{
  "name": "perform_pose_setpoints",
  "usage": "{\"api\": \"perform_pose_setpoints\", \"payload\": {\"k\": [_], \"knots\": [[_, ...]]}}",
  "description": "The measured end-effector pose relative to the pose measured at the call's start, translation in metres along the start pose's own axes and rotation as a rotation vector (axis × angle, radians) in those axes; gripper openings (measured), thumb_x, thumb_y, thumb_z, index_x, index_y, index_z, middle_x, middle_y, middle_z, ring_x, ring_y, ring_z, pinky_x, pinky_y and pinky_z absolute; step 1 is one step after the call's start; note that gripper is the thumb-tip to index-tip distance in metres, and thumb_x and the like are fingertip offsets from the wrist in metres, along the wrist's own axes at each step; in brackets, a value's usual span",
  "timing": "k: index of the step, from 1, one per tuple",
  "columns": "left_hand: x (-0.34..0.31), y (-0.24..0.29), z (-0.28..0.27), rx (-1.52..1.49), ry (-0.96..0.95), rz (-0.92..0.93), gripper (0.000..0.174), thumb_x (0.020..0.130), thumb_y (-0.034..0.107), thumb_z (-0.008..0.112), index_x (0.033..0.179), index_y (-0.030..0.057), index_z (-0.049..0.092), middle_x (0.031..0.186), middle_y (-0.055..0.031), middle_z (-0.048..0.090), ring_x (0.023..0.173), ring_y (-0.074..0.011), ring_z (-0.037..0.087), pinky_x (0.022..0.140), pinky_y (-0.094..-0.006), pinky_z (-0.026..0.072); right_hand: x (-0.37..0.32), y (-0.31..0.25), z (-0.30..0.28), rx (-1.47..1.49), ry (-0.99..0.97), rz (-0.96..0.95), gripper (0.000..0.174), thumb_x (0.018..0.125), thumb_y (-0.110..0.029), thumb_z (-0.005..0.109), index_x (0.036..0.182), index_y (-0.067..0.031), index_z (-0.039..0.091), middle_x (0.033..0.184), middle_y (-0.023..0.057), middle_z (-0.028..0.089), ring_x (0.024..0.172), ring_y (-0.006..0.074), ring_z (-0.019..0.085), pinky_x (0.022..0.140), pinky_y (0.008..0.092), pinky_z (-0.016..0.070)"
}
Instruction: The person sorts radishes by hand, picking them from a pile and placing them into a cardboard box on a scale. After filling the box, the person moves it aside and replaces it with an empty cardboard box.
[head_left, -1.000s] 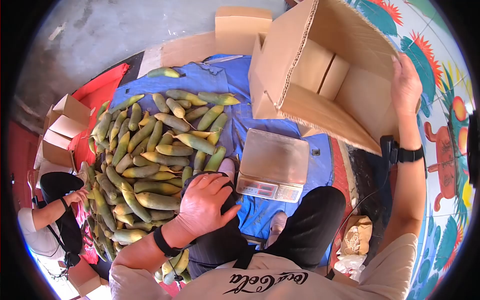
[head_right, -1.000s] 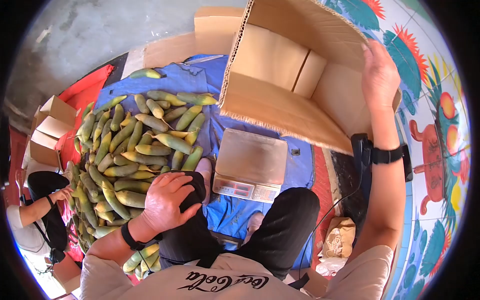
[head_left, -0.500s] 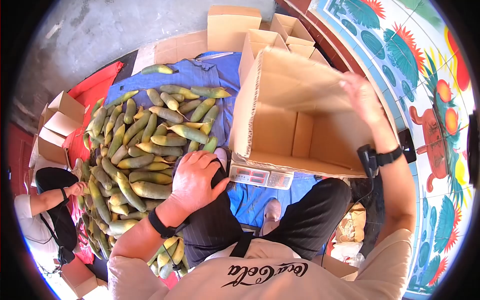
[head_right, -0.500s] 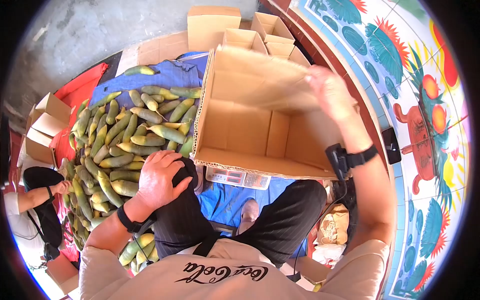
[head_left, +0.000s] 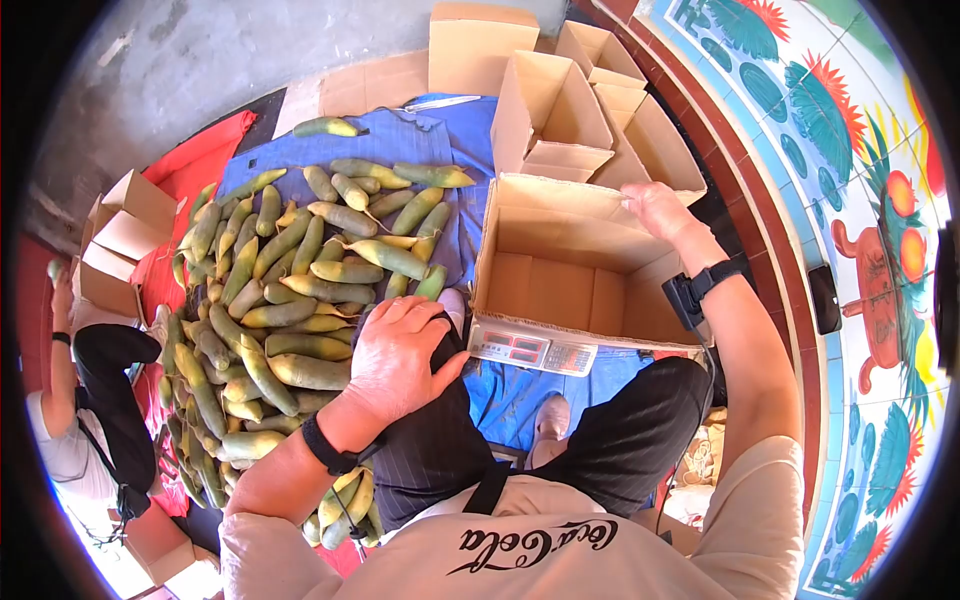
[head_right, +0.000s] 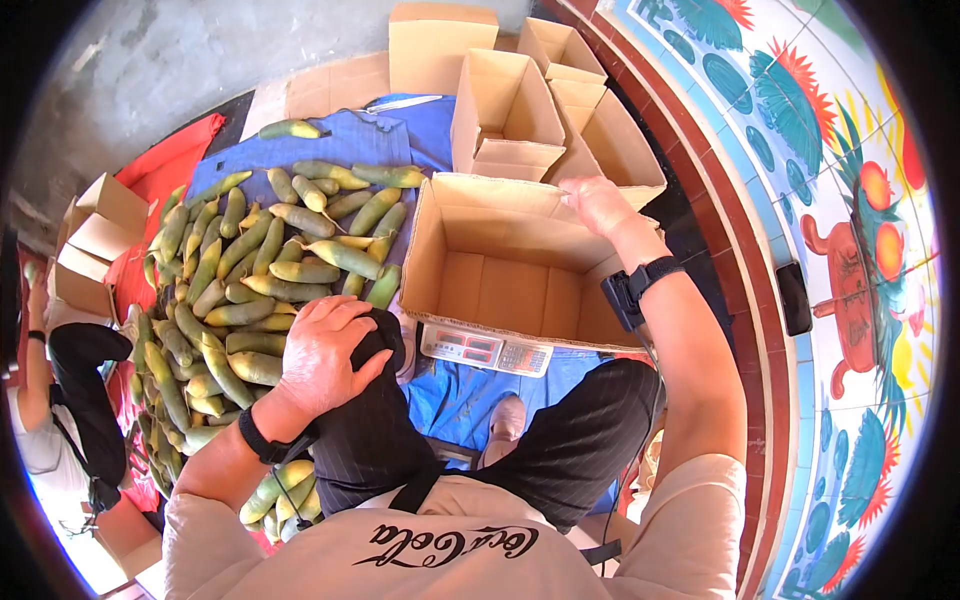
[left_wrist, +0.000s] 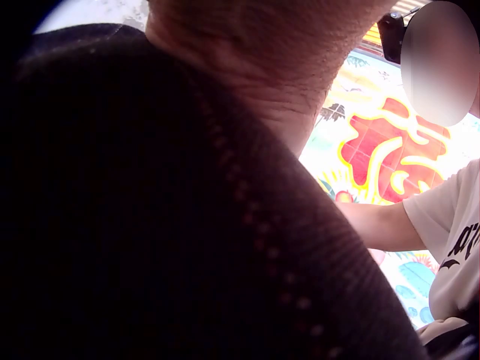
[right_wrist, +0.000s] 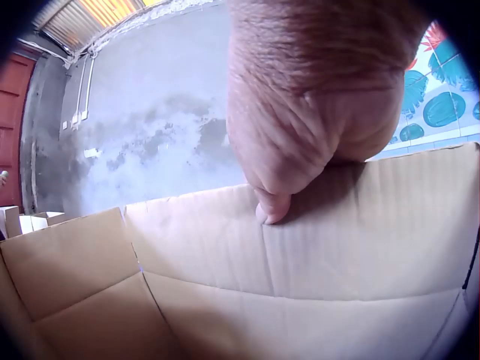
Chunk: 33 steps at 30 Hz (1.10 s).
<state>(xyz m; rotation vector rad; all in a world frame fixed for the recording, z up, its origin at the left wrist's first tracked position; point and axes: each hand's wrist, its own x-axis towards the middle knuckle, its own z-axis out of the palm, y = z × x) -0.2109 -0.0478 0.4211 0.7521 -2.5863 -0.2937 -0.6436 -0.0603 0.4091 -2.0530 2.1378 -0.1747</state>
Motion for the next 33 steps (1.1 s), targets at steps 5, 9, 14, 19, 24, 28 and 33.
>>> {"api": "perform_pose_setpoints", "payload": {"k": [5,9,14,19,24,28,33], "knots": [[0.001,-0.001,-0.002,-0.016,-0.002,-0.008,0.034,0.065,0.025,0.075,0.091,0.0048,0.066,0.105,-0.0099,0.063,0.104,-0.0296,0.058,0.091,-0.0431,0.0446,0.011,0.011,0.013,-0.006,-0.003,0.019,0.013,0.088,-0.015,0.057,0.095,-0.0047,0.059,0.094,0.0224,0.061,0.090,0.0418,0.056,0.078,0.0460,0.0454],[0.003,-0.001,-0.002,-0.027,-0.014,-0.019,0.034,0.065,0.025,0.075,0.091,0.0048,0.066,0.105,-0.0101,0.063,0.105,-0.0300,0.058,0.092,-0.0433,0.0446,0.018,0.011,0.022,-0.063,-0.010,0.073,0.021,0.089,-0.017,0.056,0.106,-0.0055,0.058,0.100,0.0225,0.063,0.097,0.0409,0.057,0.083,0.0460,0.0459],[0.005,0.000,0.000,-0.027,-0.016,-0.013,0.035,0.064,0.025,0.076,0.091,0.0046,0.065,0.105,-0.0104,0.063,0.104,-0.0304,0.058,0.091,-0.0433,0.0449,0.013,-0.007,0.016,-0.207,-0.005,0.118,0.043,0.092,-0.024,0.055,0.130,-0.0082,0.045,0.122,0.0195,0.057,0.116,0.0354,0.051,0.100,0.0431,0.0394],[0.007,0.003,0.002,-0.032,-0.019,-0.010,0.035,0.064,0.025,0.076,0.091,0.0045,0.066,0.105,-0.0106,0.063,0.104,-0.0304,0.058,0.091,-0.0433,0.0451,-0.016,-0.033,0.000,-0.064,0.149,-0.086,0.041,0.090,-0.027,0.058,0.125,-0.0072,0.054,0.127,0.0155,0.054,0.120,0.0343,0.048,0.103,0.0439,0.0360],[0.006,0.003,0.004,-0.057,0.029,-0.002,0.034,0.064,0.024,0.076,0.089,0.0039,0.066,0.105,-0.0112,0.064,0.103,-0.0303,0.058,0.090,-0.0430,0.0451,-0.082,-0.087,-0.013,-0.018,0.326,-0.166,0.029,0.084,-0.016,0.064,0.109,-0.0023,0.061,0.111,0.0140,0.061,0.105,0.0339,0.055,0.094,0.0415,0.0426],[-0.001,-0.001,0.008,-0.095,0.085,0.002,0.036,0.068,0.026,0.074,0.095,0.0046,0.064,0.111,-0.0119,0.062,0.104,-0.0312,0.057,0.088,-0.0432,0.0453,-0.140,-0.094,-0.007,-0.008,0.429,-0.074,0.021,0.081,-0.008,0.065,0.100,-0.0012,0.064,0.102,0.0133,0.063,0.096,0.0327,0.058,0.086,0.0393,0.0465],[-0.015,-0.024,0.003,-0.261,0.194,-0.104,0.026,0.082,0.016,0.062,0.102,0.0002,0.062,0.113,-0.0171,0.061,0.107,-0.0352,0.055,0.093,-0.0421,0.0435,-0.203,-0.066,0.028,0.081,0.475,0.131,0.021,0.083,0.001,0.060,0.103,0.0015,0.062,0.107,0.0165,0.061,0.099,0.0324,0.059,0.089,0.0380,0.0461]]}}
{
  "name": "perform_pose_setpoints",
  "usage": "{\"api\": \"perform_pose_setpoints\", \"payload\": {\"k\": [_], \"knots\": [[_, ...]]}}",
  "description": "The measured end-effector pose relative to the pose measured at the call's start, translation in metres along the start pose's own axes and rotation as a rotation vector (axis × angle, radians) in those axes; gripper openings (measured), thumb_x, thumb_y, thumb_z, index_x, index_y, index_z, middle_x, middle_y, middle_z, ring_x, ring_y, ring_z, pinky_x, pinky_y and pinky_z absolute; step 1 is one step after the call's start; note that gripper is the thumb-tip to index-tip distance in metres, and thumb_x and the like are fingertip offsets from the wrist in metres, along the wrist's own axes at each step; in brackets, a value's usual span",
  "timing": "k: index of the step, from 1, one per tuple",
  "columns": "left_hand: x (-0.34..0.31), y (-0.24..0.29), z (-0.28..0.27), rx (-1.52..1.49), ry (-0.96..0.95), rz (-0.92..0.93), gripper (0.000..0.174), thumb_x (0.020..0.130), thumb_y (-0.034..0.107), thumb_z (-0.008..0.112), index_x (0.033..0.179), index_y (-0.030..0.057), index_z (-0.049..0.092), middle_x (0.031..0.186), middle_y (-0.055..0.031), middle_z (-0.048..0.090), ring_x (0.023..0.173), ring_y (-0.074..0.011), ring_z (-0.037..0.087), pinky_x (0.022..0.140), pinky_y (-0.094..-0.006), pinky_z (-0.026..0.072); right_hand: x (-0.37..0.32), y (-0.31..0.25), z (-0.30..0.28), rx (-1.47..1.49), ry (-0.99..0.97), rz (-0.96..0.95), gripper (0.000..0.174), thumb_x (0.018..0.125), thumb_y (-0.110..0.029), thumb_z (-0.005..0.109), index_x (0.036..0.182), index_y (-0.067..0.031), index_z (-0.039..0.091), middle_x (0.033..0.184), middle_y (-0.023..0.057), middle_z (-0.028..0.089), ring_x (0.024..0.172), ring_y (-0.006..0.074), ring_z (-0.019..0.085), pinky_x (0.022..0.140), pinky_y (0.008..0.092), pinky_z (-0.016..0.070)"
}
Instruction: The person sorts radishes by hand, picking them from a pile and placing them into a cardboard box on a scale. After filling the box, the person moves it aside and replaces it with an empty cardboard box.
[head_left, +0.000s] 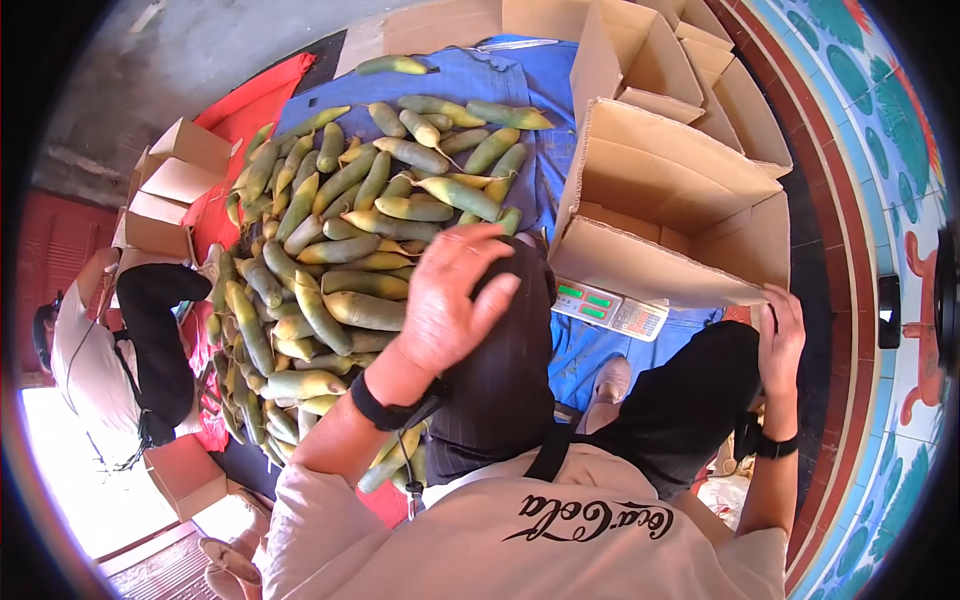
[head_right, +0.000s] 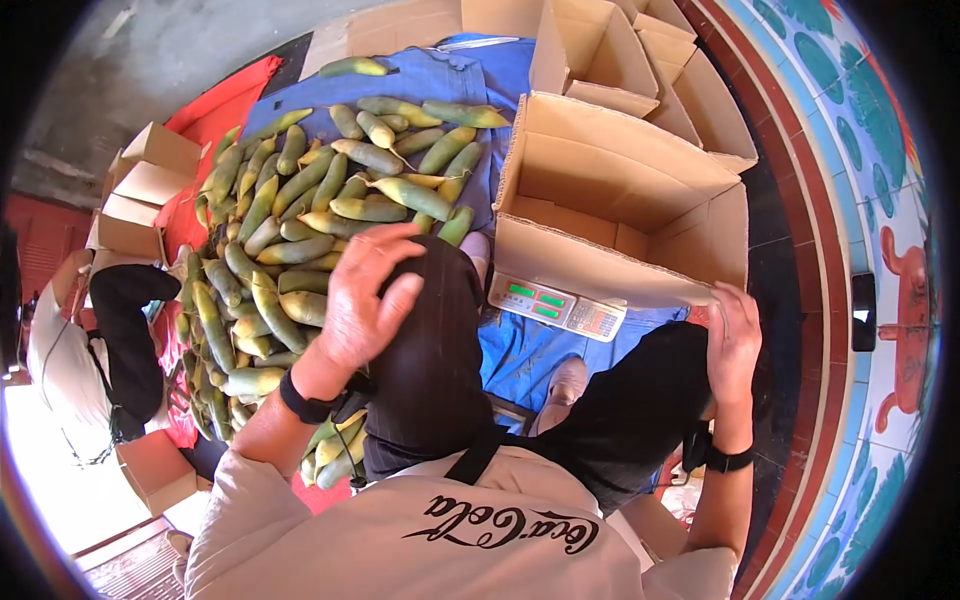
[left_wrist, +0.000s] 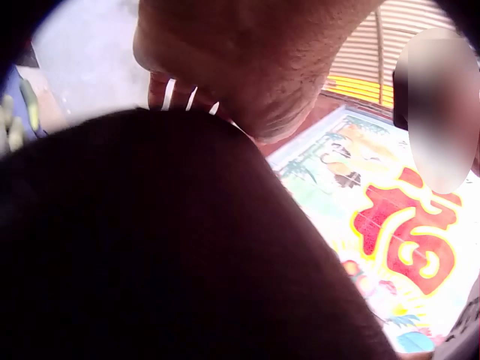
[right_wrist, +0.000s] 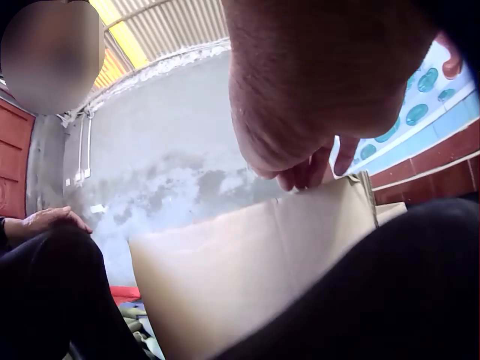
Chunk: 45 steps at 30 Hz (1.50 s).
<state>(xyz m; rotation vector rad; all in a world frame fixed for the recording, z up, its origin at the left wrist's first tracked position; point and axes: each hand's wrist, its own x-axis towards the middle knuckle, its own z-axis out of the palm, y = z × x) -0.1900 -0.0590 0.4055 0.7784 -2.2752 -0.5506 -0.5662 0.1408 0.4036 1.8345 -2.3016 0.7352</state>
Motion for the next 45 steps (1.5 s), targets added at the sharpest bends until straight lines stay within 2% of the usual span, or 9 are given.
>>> {"api": "perform_pose_setpoints", "payload": {"k": [4,11,15,19,25,30,32,37,45], "knots": [[-0.033,-0.072,-0.015,0.109,0.150,-0.310,0.023,0.085,0.020,0.062,0.100,0.0021,0.063,0.107,-0.0175,0.062,0.102,-0.0363,0.056,0.091,-0.0432,0.0437,-0.029,0.002,0.007,-0.185,0.158,-0.010,0.026,0.085,0.003,0.056,0.110,0.0014,0.060,0.116,0.0171,0.058,0.108,0.0329,0.056,0.095,0.0377,0.0435],[-0.181,-0.223,-0.048,0.808,-0.429,-0.901,0.042,0.080,0.019,0.062,0.121,0.0085,0.055,0.133,-0.0124,0.049,0.128,-0.0283,0.040,0.105,-0.0499,0.0313,-0.052,0.022,0.019,-0.225,0.234,0.069,0.033,0.089,-0.003,0.054,0.122,-0.0019,0.054,0.124,0.0156,0.056,0.114,0.0324,0.053,0.099,0.0390,0.0406],[-0.200,-0.233,-0.050,1.096,-0.701,-0.744,0.059,0.077,0.011,0.060,0.134,0.0100,0.045,0.147,-0.0094,0.035,0.142,-0.0276,0.020,0.114,-0.0565,0.0084,-0.053,0.024,0.023,-0.188,0.218,0.191,0.032,0.091,-0.006,0.052,0.122,-0.0009,0.053,0.123,0.0163,0.056,0.113,0.0328,0.052,0.099,0.0395,0.0405],[-0.190,-0.237,-0.050,1.103,-0.773,-0.667,0.059,0.078,0.013,0.059,0.135,0.0116,0.045,0.147,-0.0116,0.034,0.141,-0.0278,0.021,0.114,-0.0555,0.0089,-0.055,0.027,0.027,-0.192,0.191,0.195,0.031,0.091,-0.006,0.052,0.122,-0.0011,0.053,0.122,0.0158,0.056,0.114,0.0323,0.053,0.099,0.0389,0.0406],[-0.185,-0.246,-0.021,1.092,-0.793,-0.651,0.054,0.075,0.015,0.066,0.127,0.0149,0.051,0.112,-0.0091,0.049,0.115,-0.0280,0.045,0.106,-0.0484,0.0277,-0.051,0.021,0.027,-0.162,0.225,0.208,0.028,0.090,-0.004,0.053,0.117,-0.0008,0.056,0.119,0.0165,0.057,0.110,0.0334,0.055,0.096,0.0387,0.0430],[-0.174,-0.231,-0.019,1.121,-0.879,-0.620,0.031,0.076,0.015,0.065,0.106,0.0137,0.055,0.110,-0.0095,0.049,0.111,-0.0265,0.047,0.100,-0.0445,0.0319,-0.048,0.018,0.025,-0.096,0.190,0.188,0.024,0.087,0.002,0.056,0.110,-0.0005,0.058,0.114,0.0176,0.058,0.106,0.0354,0.057,0.090,0.0392,0.0464],[-0.187,-0.238,-0.016,1.242,-0.893,-0.370,0.035,0.075,0.016,0.066,0.107,0.0122,0.053,0.108,-0.0100,0.049,0.109,-0.0258,0.048,0.097,-0.0420,0.0343,-0.048,0.015,0.025,-0.100,0.202,0.201,0.023,0.087,0.002,0.056,0.110,-0.0008,0.058,0.114,0.0177,0.058,0.105,0.0356,0.057,0.090,0.0393,0.0467],[-0.190,-0.218,-0.019,1.096,-0.893,-0.536,0.070,0.058,0.033,0.082,0.115,0.0097,0.047,0.108,-0.0085,0.049,0.107,-0.0249,0.048,0.089,-0.0383,0.0403,-0.047,0.016,0.026,-0.092,0.216,0.203,0.020,0.087,0.001,0.056,0.106,-0.0013,0.060,0.113,0.0173,0.058,0.102,0.0351,0.058,0.088,0.0389,0.0474],[-0.209,-0.190,-0.015,0.994,-0.977,-0.791,0.074,0.059,0.043,0.080,0.116,0.0072,0.048,0.113,-0.0129,0.052,0.112,-0.0290,0.051,0.093,-0.0377,0.0446,-0.051,0.020,0.026,-0.053,0.212,0.208,0.016,0.088,0.000,0.055,0.103,0.0005,0.060,0.112,0.0166,0.059,0.102,0.0328,0.059,0.090,0.0363,0.0465]]}}
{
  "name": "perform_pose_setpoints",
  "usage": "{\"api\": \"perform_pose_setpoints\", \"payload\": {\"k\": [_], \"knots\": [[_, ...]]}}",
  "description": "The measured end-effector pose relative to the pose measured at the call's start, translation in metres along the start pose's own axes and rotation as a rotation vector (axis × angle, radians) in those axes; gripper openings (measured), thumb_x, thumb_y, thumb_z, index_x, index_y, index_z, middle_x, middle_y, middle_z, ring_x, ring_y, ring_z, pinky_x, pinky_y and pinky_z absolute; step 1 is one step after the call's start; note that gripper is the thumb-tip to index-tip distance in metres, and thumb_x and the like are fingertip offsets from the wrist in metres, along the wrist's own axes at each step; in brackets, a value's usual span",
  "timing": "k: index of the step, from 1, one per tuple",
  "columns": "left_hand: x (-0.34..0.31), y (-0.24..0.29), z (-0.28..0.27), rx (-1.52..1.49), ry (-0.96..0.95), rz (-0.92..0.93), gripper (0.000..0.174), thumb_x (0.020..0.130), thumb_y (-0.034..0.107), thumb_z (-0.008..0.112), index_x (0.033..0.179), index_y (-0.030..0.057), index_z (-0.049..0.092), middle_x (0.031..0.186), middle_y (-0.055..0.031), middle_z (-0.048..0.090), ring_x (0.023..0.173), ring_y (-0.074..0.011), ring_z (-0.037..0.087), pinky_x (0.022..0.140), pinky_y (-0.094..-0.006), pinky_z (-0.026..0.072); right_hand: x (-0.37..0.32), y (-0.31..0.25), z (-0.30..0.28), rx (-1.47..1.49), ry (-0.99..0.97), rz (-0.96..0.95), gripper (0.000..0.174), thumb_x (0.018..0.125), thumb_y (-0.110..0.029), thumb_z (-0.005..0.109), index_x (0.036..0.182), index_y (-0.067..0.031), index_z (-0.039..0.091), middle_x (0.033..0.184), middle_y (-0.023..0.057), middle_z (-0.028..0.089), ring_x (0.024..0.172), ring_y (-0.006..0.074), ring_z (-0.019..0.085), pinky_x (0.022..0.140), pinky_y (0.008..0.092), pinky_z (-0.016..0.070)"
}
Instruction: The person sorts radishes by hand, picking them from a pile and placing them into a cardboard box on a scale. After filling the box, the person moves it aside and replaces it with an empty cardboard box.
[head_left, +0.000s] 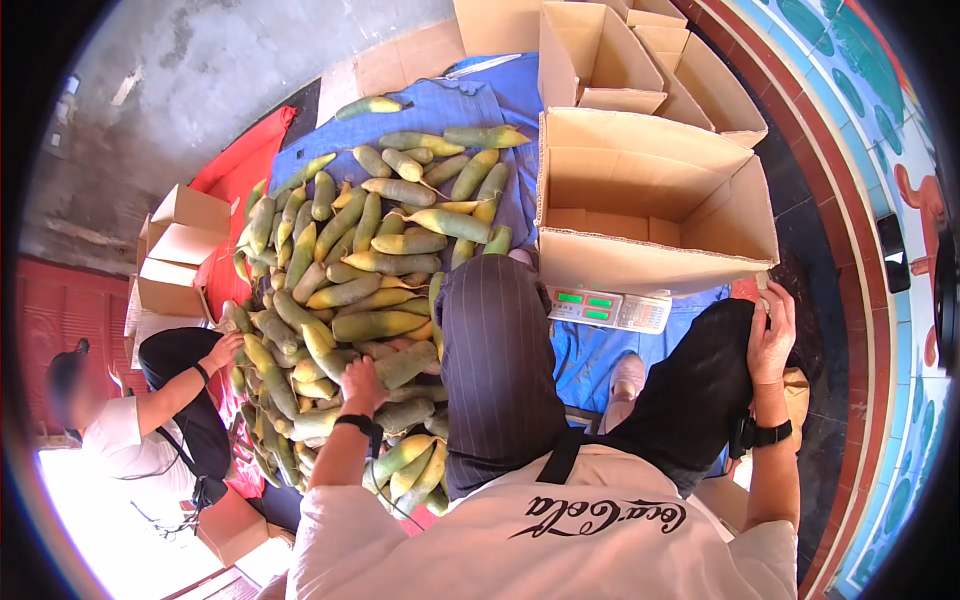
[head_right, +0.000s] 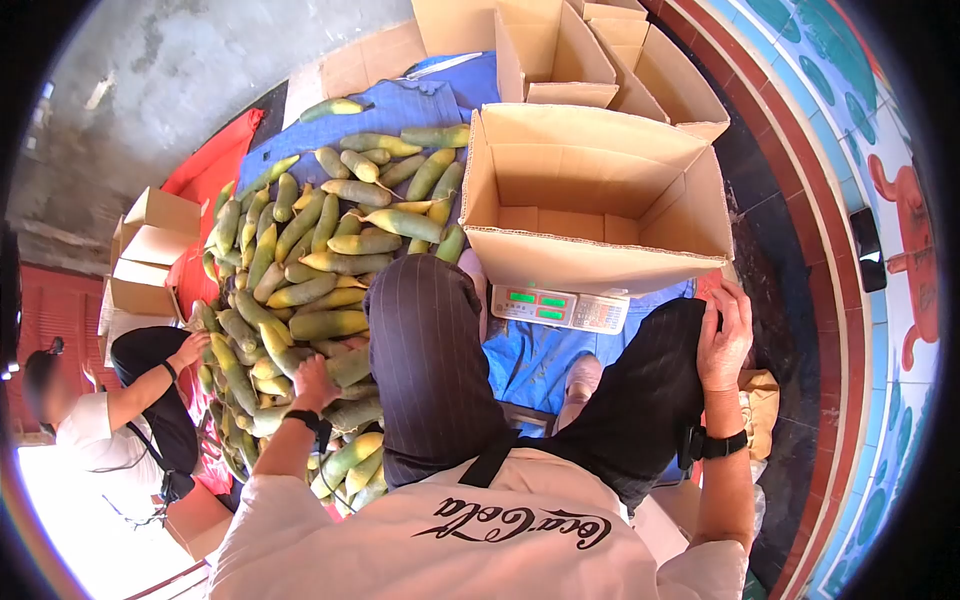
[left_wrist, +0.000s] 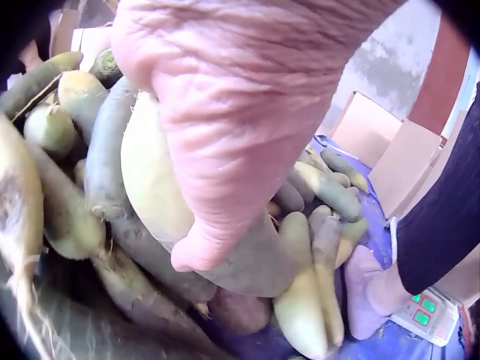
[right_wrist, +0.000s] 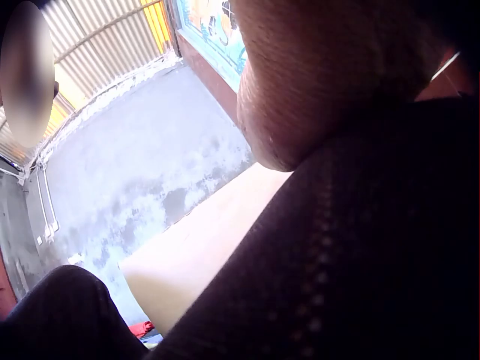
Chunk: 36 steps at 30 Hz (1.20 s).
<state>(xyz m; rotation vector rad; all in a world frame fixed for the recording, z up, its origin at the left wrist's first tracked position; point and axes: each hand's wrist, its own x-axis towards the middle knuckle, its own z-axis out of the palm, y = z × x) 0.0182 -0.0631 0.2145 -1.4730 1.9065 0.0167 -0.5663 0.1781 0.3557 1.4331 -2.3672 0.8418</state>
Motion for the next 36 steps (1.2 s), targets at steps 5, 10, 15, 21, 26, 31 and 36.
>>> {"api": "perform_pose_setpoints", "payload": {"k": [5,10,15,21,26,31,36], "knots": [[-0.046,0.010,-0.010,-0.345,-0.062,-0.165,0.071,0.059,0.044,0.080,0.111,0.0040,0.052,0.107,-0.0136,0.062,0.097,-0.0279,0.064,0.084,-0.0369,0.0523,-0.002,0.002,-0.003,0.007,-0.004,0.014,0.015,0.085,0.002,0.058,0.099,-0.0008,0.061,0.109,0.0150,0.060,0.097,0.0318,0.061,0.084,0.0356,0.0494],[-0.095,-0.008,-0.059,-0.738,0.253,-0.317,0.073,0.056,0.041,0.083,0.112,0.0038,0.053,0.104,-0.0155,0.062,0.092,-0.0316,0.063,0.081,-0.0406,0.0511,0.013,-0.028,-0.019,0.179,-0.072,0.034,0.015,0.085,0.001,0.058,0.100,-0.0006,0.061,0.107,0.0153,0.061,0.093,0.0293,0.062,0.080,0.0331,0.0504],[-0.133,-0.016,-0.163,-0.776,0.940,0.000,0.073,0.055,0.020,0.084,0.117,0.0015,0.053,0.104,-0.0189,0.062,0.097,-0.0337,0.060,0.087,-0.0395,0.0470,0.044,-0.111,-0.048,0.261,-0.219,-0.163,0.024,0.082,-0.007,0.064,0.106,-0.0021,0.060,0.110,0.0164,0.061,0.099,0.0348,0.060,0.088,0.0385,0.0479],[-0.172,0.036,-0.274,-0.591,1.095,0.635,0.073,0.051,0.015,0.083,0.117,0.0042,0.054,0.107,-0.0153,0.062,0.097,-0.0363,0.059,0.087,-0.0446,0.0458,0.056,-0.193,-0.070,0.402,-0.272,-0.514,0.070,0.062,-0.022,0.081,0.126,-0.0106,0.054,0.131,0.0166,0.049,0.118,0.0370,0.049,0.098,0.0470,0.0412],[-0.168,0.092,-0.310,-0.519,1.044,1.032,0.072,0.048,0.015,0.081,0.114,0.0042,0.057,0.105,-0.0116,0.062,0.096,-0.0308,0.060,0.093,-0.0458,0.0423,0.043,-0.184,-0.058,0.363,-0.617,-0.425,0.079,0.056,-0.021,0.085,0.128,-0.0118,0.053,0.121,0.0140,0.056,0.109,0.0327,0.056,0.093,0.0412,0.0459],[-0.141,0.122,-0.342,-0.538,1.172,0.961,0.078,0.059,0.015,0.080,0.130,0.0068,0.049,0.129,-0.0154,0.049,0.119,-0.0331,0.047,0.108,-0.0517,0.0276,0.052,-0.146,-0.058,0.528,-0.399,-0.165,0.067,0.063,-0.017,0.083,0.120,0.0003,0.055,0.107,0.0171,0.064,0.098,0.0274,0.064,0.089,0.0359,0.0482],[-0.087,0.150,-0.338,-0.669,0.955,0.889,0.066,0.076,0.026,0.073,0.132,0.0042,0.046,0.143,-0.0272,0.029,0.129,-0.0453,0.033,0.108,-0.0484,0.0300,0.134,-0.106,-0.073,0.422,-0.476,0.142,0.053,0.067,-0.017,0.079,0.112,0.0020,0.060,0.095,0.0157,0.066,0.091,0.0220,0.064,0.084,0.0323,0.0485]]}}
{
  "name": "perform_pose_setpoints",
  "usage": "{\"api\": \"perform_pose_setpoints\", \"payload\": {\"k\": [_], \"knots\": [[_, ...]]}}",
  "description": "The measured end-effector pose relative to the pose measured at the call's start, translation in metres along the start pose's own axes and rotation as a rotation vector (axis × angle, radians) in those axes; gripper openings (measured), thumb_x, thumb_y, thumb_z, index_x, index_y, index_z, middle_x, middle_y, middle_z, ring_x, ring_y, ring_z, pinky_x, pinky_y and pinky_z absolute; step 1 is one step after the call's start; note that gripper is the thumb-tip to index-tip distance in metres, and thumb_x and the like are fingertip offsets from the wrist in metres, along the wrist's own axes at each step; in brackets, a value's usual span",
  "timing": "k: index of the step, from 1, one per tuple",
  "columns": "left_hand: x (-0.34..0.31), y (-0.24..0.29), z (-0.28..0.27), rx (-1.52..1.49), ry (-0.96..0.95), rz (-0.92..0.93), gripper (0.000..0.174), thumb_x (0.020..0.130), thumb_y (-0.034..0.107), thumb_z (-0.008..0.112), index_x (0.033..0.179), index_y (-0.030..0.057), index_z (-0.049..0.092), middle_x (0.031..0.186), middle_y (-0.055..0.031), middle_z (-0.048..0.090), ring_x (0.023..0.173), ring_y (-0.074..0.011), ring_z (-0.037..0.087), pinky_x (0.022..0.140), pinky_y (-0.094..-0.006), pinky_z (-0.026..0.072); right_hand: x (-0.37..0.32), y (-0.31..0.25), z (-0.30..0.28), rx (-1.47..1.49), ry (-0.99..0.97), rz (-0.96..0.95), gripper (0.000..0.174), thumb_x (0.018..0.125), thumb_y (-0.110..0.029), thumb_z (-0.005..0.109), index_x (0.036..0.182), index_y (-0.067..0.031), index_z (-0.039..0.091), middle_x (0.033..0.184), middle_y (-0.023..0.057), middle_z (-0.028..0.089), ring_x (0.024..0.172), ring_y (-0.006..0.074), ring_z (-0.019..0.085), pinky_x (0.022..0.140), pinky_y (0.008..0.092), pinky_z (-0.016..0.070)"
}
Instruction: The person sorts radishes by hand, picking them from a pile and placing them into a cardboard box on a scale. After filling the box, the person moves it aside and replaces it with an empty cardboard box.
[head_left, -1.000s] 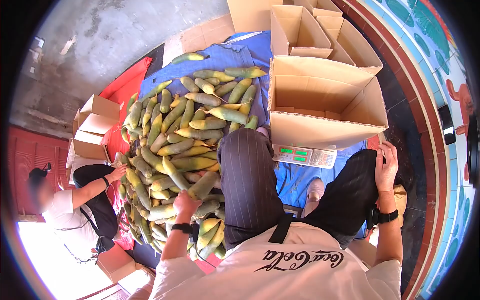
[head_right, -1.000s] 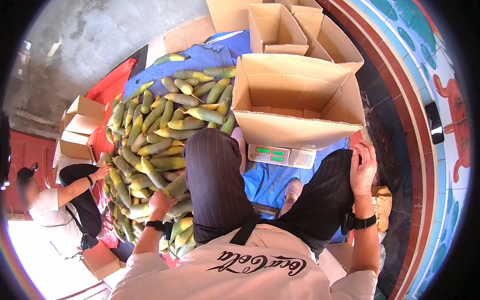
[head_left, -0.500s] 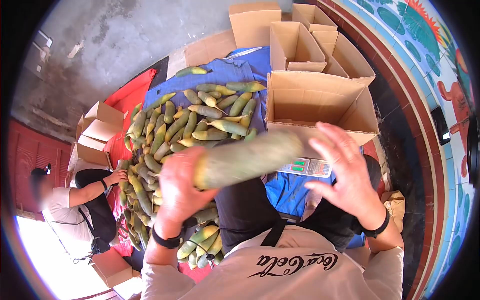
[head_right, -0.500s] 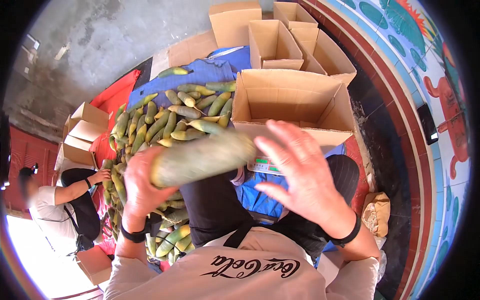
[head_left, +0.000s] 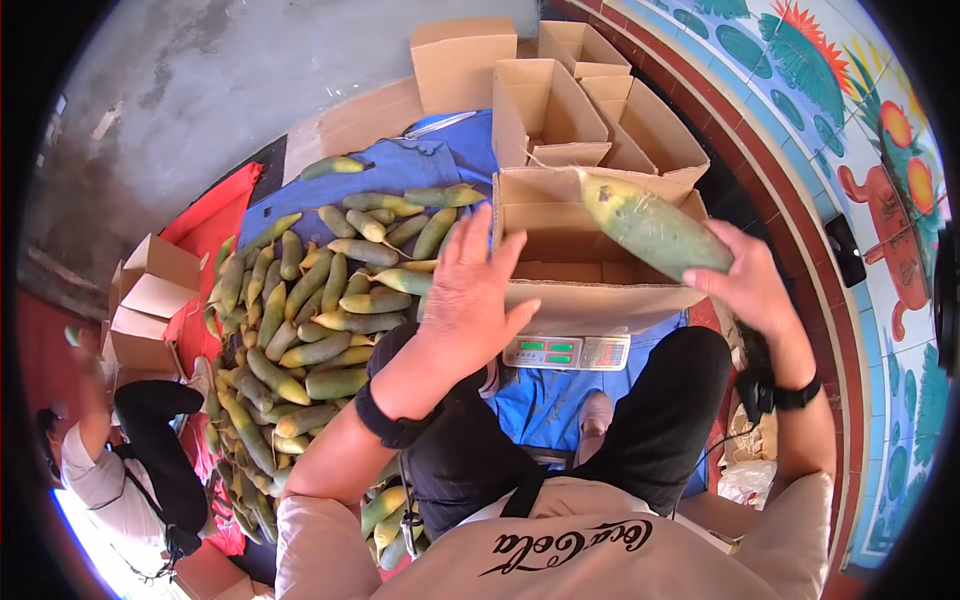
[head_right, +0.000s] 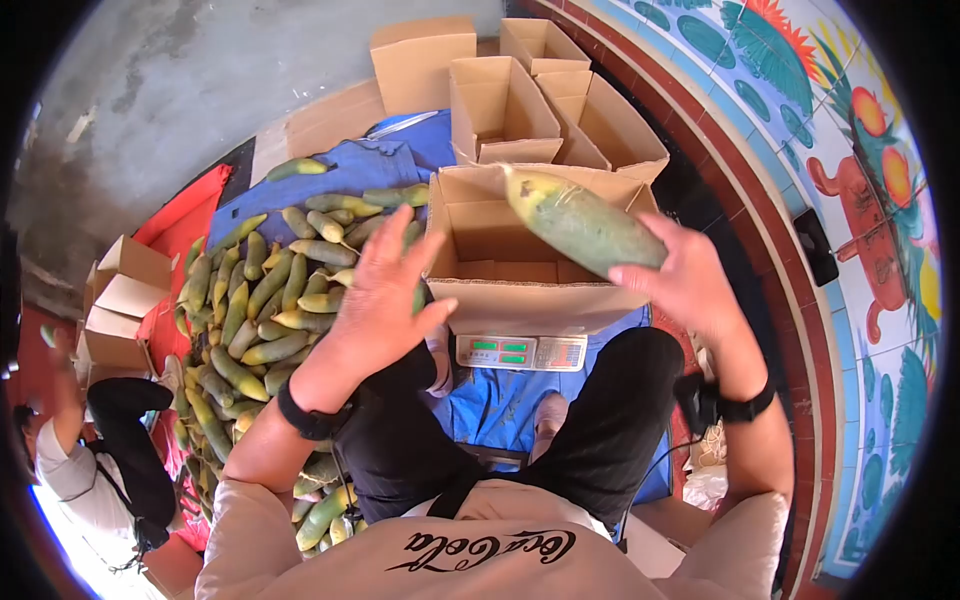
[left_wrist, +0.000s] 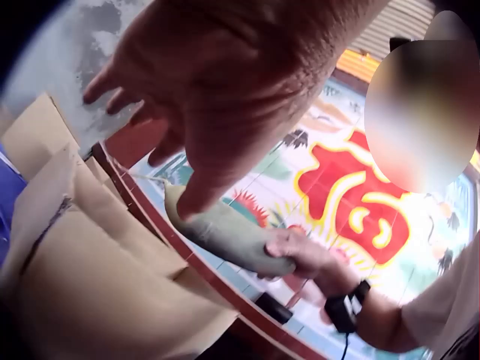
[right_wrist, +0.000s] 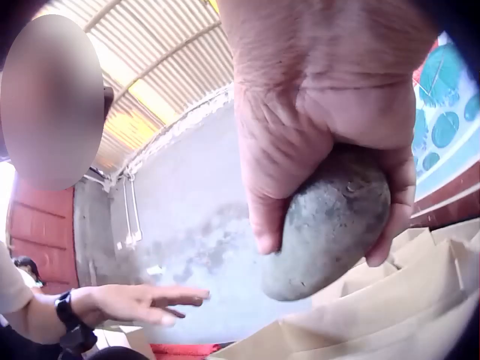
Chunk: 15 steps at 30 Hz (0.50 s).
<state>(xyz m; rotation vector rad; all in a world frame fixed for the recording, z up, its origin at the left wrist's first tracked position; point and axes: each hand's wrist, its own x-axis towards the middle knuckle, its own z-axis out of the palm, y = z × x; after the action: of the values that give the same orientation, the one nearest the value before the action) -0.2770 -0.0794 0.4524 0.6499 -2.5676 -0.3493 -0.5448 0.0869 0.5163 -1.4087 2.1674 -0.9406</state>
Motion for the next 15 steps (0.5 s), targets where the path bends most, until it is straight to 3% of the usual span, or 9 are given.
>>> {"api": "perform_pose_setpoints", "payload": {"k": [2,3,4,5,6,7,9,10,15], "knots": [[0.000,-0.010,0.025,0.018,-0.233,-0.049,0.063,0.077,0.029,0.071,0.130,0.0039,0.048,0.144,-0.0285,0.027,0.130,-0.0474,0.033,0.108,-0.0489,0.0299,0.031,0.003,-0.012,-0.354,-0.075,0.049,0.051,0.067,-0.025,0.076,0.108,0.0006,0.061,0.086,0.0160,0.066,0.082,0.0265,0.066,0.078,0.0352,0.0487],[-0.001,-0.012,0.036,0.044,-0.311,-0.080,0.060,0.078,0.030,0.069,0.129,0.0037,0.049,0.145,-0.0284,0.026,0.129,-0.0485,0.033,0.108,-0.0491,0.0301,0.047,0.008,-0.011,-0.362,-0.076,0.052,0.051,0.067,-0.025,0.076,0.108,0.0006,0.061,0.086,0.0160,0.066,0.082,0.0265,0.066,0.078,0.0352,0.0487],[-0.002,-0.013,0.043,0.035,-0.309,-0.081,0.060,0.078,0.030,0.069,0.129,0.0037,0.049,0.145,-0.0284,0.026,0.129,-0.0485,0.033,0.108,-0.0491,0.0301,0.063,0.018,-0.006,-0.534,-0.196,0.038,0.052,0.067,-0.030,0.075,0.108,-0.0003,0.062,0.088,0.0167,0.067,0.084,0.0301,0.065,0.079,0.0374,0.0488],[-0.004,-0.013,0.049,0.018,-0.375,-0.103,0.052,0.081,0.027,0.067,0.126,0.0044,0.051,0.141,-0.0264,0.033,0.127,-0.0453,0.038,0.107,-0.0493,0.0317,0.079,0.028,0.001,-0.705,-0.319,0.021,0.054,0.067,-0.036,0.074,0.107,-0.0013,0.063,0.090,0.0175,0.067,0.086,0.0337,0.064,0.080,0.0397,0.0488],[-0.003,-0.015,0.055,0.000,-0.441,-0.125,0.044,0.084,0.024,0.064,0.122,0.0050,0.053,0.137,-0.0244,0.041,0.125,-0.0421,0.042,0.106,-0.0496,0.0333,0.095,0.040,0.011,-0.713,-0.323,0.021,0.054,0.067,-0.036,0.074,0.107,-0.0013,0.063,0.090,0.0175,0.067,0.086,0.0337,0.064,0.080,0.0397,0.0488],[-0.002,-0.020,0.061,-0.007,-0.438,-0.130,0.044,0.084,0.024,0.064,0.122,0.0050,0.053,0.137,-0.0244,0.041,0.125,-0.0421,0.042,0.106,-0.0496,0.0333,0.110,0.054,0.023,-0.795,-0.440,0.025,0.056,0.067,-0.040,0.073,0.108,-0.0026,0.063,0.092,0.0175,0.067,0.088,0.0342,0.064,0.081,0.0404,0.0488],[-0.002,-0.026,0.070,0.000,-0.710,0.035,0.027,0.088,0.016,0.057,0.114,0.0071,0.057,0.122,-0.0172,0.055,0.117,-0.0334,0.052,0.103,-0.0493,0.0370,0.134,0.072,0.050,-0.876,-0.573,0.031,0.058,0.067,-0.043,0.072,0.108,-0.0039,0.064,0.094,0.0175,0.067,0.091,0.0348,0.064,0.082,0.0412,0.0488],[-0.007,-0.024,0.068,0.009,-0.585,0.038,0.020,0.087,0.011,0.054,0.106,0.0084,0.059,0.106,-0.0114,0.063,0.110,-0.0273,0.057,0.102,-0.0476,0.0380,0.145,0.077,0.066,-0.940,-0.661,0.026,0.056,0.068,-0.043,0.073,0.108,-0.0048,0.064,0.096,0.0177,0.067,0.092,0.0344,0.063,0.083,0.0403,0.0490],[-0.004,-0.025,0.073,-0.038,-0.520,-0.007,0.016,0.079,0.005,0.056,0.095,0.0072,0.059,0.097,-0.0120,0.063,0.102,-0.0317,0.058,0.098,-0.0437,0.0411,0.177,0.114,0.133,-0.904,-0.862,-0.019,0.051,0.072,-0.038,0.073,0.110,-0.0059,0.064,0.103,0.0172,0.066,0.094,0.0337,0.063,0.086,0.0395,0.0484]]}}
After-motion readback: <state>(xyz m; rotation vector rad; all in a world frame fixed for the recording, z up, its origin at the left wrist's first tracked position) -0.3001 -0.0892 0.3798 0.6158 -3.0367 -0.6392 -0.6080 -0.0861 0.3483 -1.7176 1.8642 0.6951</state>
